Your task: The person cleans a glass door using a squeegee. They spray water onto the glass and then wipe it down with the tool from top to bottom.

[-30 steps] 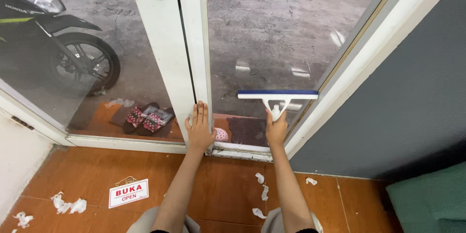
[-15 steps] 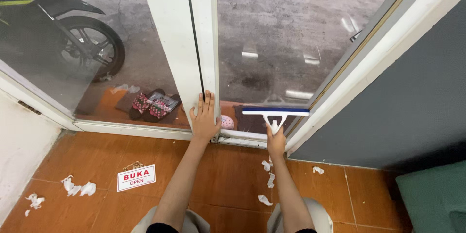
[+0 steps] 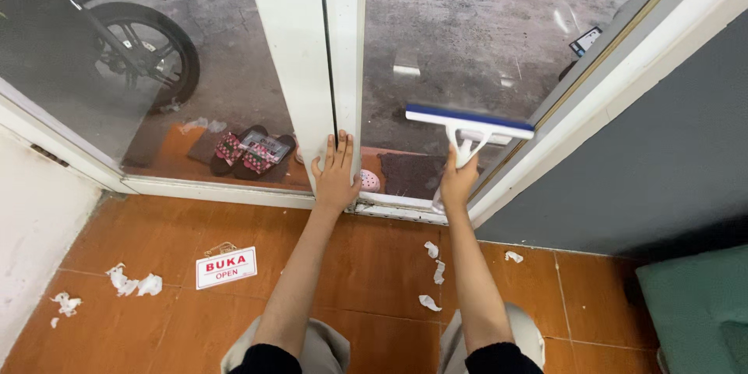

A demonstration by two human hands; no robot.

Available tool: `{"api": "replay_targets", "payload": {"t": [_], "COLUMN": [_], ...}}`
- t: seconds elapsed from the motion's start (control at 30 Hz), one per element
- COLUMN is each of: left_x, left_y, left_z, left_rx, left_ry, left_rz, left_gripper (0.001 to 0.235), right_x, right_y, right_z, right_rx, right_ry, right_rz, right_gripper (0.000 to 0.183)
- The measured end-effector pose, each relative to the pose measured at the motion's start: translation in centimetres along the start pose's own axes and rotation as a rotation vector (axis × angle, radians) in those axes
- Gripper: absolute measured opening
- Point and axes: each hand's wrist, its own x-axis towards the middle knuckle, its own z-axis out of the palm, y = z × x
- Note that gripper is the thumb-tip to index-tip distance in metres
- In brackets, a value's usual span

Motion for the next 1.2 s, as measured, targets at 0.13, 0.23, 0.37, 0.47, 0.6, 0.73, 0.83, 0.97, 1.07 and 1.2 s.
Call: {"api": "replay_targets", "payload": {"t": [0.13,0.23,0.37,0.47,0.6,0.73,0.83,0.97,1.07,1.2], "left_x": [0.7,0.1,0.6,0.5,0.5,0.2,-0.3,-2.4,-3.6,-3.5], "left_y": [0.1,0.1,-0.1,0.2,0.2,0.2,-0.1,-0.6,-1.6,-1.7], "left_z": [-0.1,0.0,-0.1,-0.3,-0.6,-0.5,0.8,3.7,5.3,6.8], "left_rx": [-0.053,-0.038,-0.032,-0.026,-0.050,-0.052,-0.048,0.049,0.127,0.195], "left_ry": [-0.042,-0.048,-0.048,-0.082,-0.025,-0.069,-0.048,0.023,-0.355,-0.448], "left_rz": [-0.027,-0.023,-0.020,-0.050,-0.022,-0.036,-0.028,-0.014,-0.093,-0.118], "left_gripper": [0.100,0.101,0.103,0.103,0.102,0.102,0.101,0.097,0.106,0.111], "right_x": [-3.4,-7.1,-10.2,-10.2,-12.7,-14.4,-13.8,-12.4,-11.8,-11.2], "right_y": [6.1,10.4,12.6,12.7,12.5,12.0,11.1,9.9,10.5,11.5], "right_z": [2.0,2.6,3.0,3.0,1.1,0.0,1.4,5.4,8.4,10.4], "right_rx": [0.004,-0.061,0.020,0.031,-0.247,-0.576,-0.700,-0.968,-1.042,-1.078], "right_ry": [0.002,-0.066,-0.065,-0.102,-0.390,-0.555,-0.589,-0.771,-0.817,-0.759], "right_rz": [0.283,0.356,0.575,0.598,0.419,-0.302,-0.387,-0.113,-0.170,-0.267], "right_gripper": [0.031,0.035,0.040,0.040,0.034,0.045,0.046,0.047,0.051,0.047]}}
